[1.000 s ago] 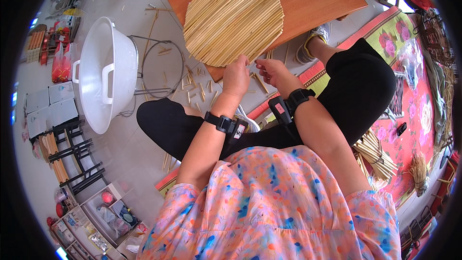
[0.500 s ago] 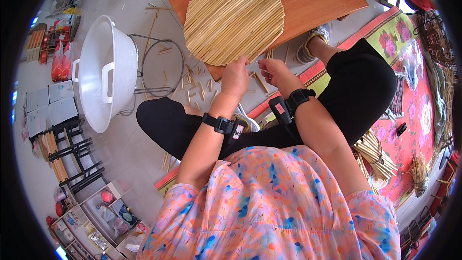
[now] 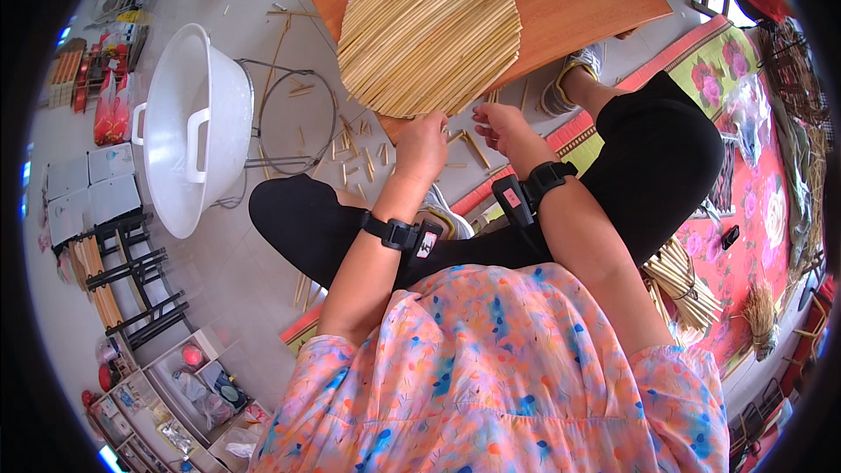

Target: The person trims thin wooden rods using shears and ties them together with string to form a circular mat, then uses scissors to cut the string.

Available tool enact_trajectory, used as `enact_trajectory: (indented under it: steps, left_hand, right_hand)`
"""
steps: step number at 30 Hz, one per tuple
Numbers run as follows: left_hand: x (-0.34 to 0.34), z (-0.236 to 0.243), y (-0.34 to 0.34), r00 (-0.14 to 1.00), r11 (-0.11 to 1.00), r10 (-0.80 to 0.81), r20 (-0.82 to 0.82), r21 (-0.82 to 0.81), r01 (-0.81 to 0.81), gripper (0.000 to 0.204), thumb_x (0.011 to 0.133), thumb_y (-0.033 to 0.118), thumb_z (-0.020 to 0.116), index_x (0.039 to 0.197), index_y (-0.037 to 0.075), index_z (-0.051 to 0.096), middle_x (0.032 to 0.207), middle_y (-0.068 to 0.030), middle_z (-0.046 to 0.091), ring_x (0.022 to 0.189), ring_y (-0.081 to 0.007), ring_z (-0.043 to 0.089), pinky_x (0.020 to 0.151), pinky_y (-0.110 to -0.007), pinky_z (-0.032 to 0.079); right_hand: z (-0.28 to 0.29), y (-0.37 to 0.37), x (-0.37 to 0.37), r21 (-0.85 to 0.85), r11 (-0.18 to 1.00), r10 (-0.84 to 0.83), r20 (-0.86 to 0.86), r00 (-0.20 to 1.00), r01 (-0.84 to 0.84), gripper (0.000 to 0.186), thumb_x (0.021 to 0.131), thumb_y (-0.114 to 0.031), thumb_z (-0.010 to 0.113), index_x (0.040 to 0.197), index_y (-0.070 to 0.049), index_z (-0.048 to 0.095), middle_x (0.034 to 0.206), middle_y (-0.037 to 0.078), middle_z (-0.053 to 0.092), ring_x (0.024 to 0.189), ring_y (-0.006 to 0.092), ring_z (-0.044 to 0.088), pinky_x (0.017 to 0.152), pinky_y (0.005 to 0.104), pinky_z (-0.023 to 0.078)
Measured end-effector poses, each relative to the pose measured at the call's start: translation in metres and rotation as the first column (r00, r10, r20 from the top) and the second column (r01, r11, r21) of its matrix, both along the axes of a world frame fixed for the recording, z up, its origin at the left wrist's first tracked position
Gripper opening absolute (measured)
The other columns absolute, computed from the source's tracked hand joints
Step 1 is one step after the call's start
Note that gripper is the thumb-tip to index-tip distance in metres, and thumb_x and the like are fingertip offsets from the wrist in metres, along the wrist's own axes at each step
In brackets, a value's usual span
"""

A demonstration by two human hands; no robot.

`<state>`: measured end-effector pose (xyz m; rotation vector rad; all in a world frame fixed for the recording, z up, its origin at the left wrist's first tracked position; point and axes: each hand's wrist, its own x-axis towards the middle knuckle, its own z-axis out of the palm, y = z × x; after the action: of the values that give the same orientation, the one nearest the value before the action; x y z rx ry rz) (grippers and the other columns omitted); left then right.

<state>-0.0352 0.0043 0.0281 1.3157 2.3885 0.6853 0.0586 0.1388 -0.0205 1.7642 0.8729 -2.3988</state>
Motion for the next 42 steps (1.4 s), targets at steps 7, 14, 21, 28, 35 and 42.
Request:
enact_trajectory:
  steps: [7, 14, 21, 28, 35, 42]
  left_hand:
    - [0.002, 0.013, -0.007, 1.000, 0.999, -0.004, -0.018, -0.037, 0.003, 0.016, 0.074, 0.001, 0.063, 0.090, 0.002, 0.062, 0.083, -0.0162, 0.062, 0.079, -0.0328, 0.061, 0.071, -0.040, 0.048]
    - [-0.002, 0.012, -0.021, 1.000, 1.000, -0.023, 0.009, 0.008, 0.023, 0.016, 0.077, 0.000, 0.058, 0.091, 0.002, 0.065, 0.084, -0.0167, 0.062, 0.080, -0.0315, 0.061, 0.070, -0.038, 0.048]
    - [0.007, 0.020, -0.038, 0.931, 0.998, 0.064, 0.358, -0.013, -0.064, 0.014, 0.082, 0.001, 0.055, 0.094, -0.001, 0.063, 0.073, -0.0074, 0.062, 0.059, -0.0138, 0.058, 0.056, -0.027, 0.047]
    - [0.011, 0.001, -0.045, 0.926, 0.998, 0.046, 0.376, 0.024, -0.059, 0.013, 0.083, 0.001, 0.055, 0.094, -0.002, 0.061, 0.071, -0.0055, 0.061, 0.054, -0.0108, 0.057, 0.051, -0.024, 0.047]
    - [0.022, 0.002, -0.037, 0.832, 0.981, 0.182, 0.524, -0.034, -0.193, 0.011, 0.082, 0.003, 0.057, 0.092, 0.000, 0.059, 0.073, -0.0090, 0.062, 0.057, -0.0166, 0.060, 0.054, -0.029, 0.049]
    - [0.027, 0.004, -0.032, 0.764, 0.976, 0.213, 0.609, -0.101, -0.192, 0.009, 0.084, 0.001, 0.056, 0.093, -0.002, 0.056, 0.072, -0.0050, 0.058, 0.055, -0.0109, 0.056, 0.051, -0.025, 0.046]
  right_hand:
    - [-0.005, 0.000, -0.001, 0.088, 0.991, -0.108, 0.058, 0.992, 0.103, 0.010, 0.081, -0.014, 0.058, 0.087, -0.006, 0.060, 0.077, 0.003, 0.059, 0.062, 0.0160, 0.061, 0.042, 0.0267, 0.032]
    - [0.015, -0.011, -0.002, 0.080, 0.995, -0.065, -0.015, 0.998, 0.066, 0.012, 0.079, -0.014, 0.061, 0.086, -0.005, 0.059, 0.081, 0.005, 0.060, 0.062, 0.0162, 0.060, 0.040, 0.0268, 0.031]
    - [0.020, -0.014, -0.003, 0.099, 0.995, 0.038, -0.065, 0.997, -0.032, 0.018, 0.077, -0.018, 0.067, 0.086, -0.006, 0.058, 0.084, 0.004, 0.062, 0.060, 0.0126, 0.054, 0.043, 0.0261, 0.032]
    - [0.014, -0.017, -0.002, 0.118, 0.991, 0.071, -0.097, 0.993, -0.059, 0.019, 0.076, -0.023, 0.068, 0.084, -0.008, 0.061, 0.081, 0.001, 0.063, 0.059, 0.0110, 0.053, 0.045, 0.0263, 0.034]
    - [0.016, -0.011, -0.002, 0.056, 0.996, 0.077, -0.039, 0.996, -0.074, 0.018, 0.076, -0.025, 0.068, 0.083, -0.010, 0.062, 0.078, -0.001, 0.063, 0.058, 0.0097, 0.052, 0.045, 0.0257, 0.034]
    - [0.002, -0.011, -0.005, 0.131, 0.988, 0.098, -0.101, 0.990, -0.085, 0.014, 0.080, -0.022, 0.066, 0.081, -0.010, 0.061, 0.077, -0.001, 0.063, 0.055, 0.0086, 0.051, 0.042, 0.0237, 0.031]
